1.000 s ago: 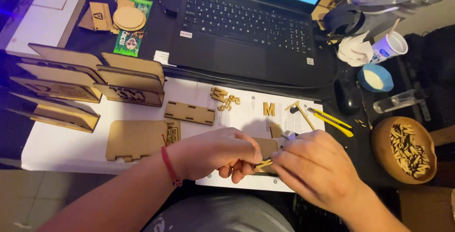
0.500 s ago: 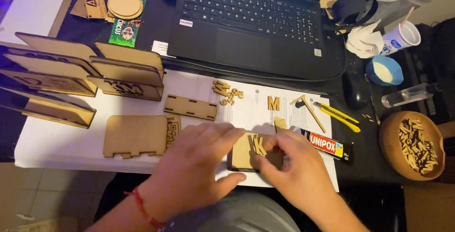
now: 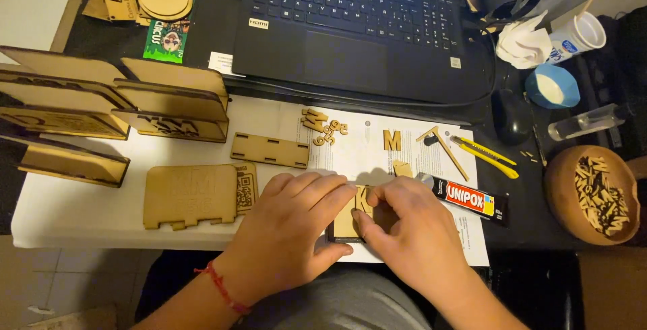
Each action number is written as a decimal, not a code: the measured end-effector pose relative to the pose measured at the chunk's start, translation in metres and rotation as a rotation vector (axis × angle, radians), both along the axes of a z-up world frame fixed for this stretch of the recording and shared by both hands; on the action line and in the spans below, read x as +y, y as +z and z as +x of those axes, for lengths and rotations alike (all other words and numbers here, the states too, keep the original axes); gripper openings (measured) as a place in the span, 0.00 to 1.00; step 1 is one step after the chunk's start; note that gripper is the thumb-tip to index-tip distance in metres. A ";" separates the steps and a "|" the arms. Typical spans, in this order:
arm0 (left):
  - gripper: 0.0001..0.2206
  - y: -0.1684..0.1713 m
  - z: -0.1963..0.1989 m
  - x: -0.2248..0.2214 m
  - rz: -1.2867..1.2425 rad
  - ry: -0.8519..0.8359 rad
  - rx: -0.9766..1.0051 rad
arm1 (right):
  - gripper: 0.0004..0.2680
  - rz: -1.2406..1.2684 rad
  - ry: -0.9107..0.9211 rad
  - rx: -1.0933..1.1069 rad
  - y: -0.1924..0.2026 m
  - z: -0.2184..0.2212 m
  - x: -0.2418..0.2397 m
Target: Gluing laser-cut wooden letters onto wooden panels to assemble or decorate a box.
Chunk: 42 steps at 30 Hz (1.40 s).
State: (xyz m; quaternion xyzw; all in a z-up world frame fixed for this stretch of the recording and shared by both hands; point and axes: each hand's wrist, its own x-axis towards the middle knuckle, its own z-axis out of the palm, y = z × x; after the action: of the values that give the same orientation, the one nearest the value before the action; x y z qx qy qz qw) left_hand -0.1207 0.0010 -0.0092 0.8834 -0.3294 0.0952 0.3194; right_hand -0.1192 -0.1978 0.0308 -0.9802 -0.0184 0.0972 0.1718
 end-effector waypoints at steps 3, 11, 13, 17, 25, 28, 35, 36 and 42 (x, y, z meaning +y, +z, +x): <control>0.35 -0.003 0.001 0.000 -0.002 0.001 -0.010 | 0.07 0.016 0.053 -0.022 -0.001 0.000 -0.004; 0.27 -0.003 0.004 0.002 -0.010 -0.017 -0.066 | 0.12 0.236 0.369 -0.210 -0.005 0.008 -0.031; 0.29 -0.006 0.003 0.002 -0.008 -0.010 -0.091 | 0.12 0.229 0.380 -0.227 -0.010 0.008 -0.033; 0.29 -0.007 0.003 0.002 0.008 -0.005 -0.119 | 0.12 0.218 0.386 -0.254 -0.015 0.008 -0.035; 0.29 -0.010 0.001 0.002 0.028 0.010 -0.111 | 0.12 0.227 0.412 -0.292 -0.022 0.007 -0.036; 0.31 -0.011 0.001 0.002 0.023 0.007 -0.125 | 0.11 0.235 0.424 -0.323 -0.023 0.007 -0.036; 0.29 -0.011 0.001 0.002 0.016 0.013 -0.110 | 0.11 0.249 0.427 -0.351 -0.024 0.008 -0.036; 0.29 -0.011 0.001 0.002 0.016 0.012 -0.110 | 0.11 0.249 0.426 -0.351 -0.024 0.008 -0.036; 0.28 -0.012 0.000 0.002 0.024 0.011 -0.109 | 0.10 0.267 0.415 -0.359 -0.023 0.008 -0.034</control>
State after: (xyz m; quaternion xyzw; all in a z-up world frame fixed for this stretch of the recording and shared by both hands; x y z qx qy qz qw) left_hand -0.1202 0.0032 -0.0210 0.8825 -0.3424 0.1409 0.2899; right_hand -0.1115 -0.2321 0.0079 -0.9258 -0.2610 -0.0477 0.2694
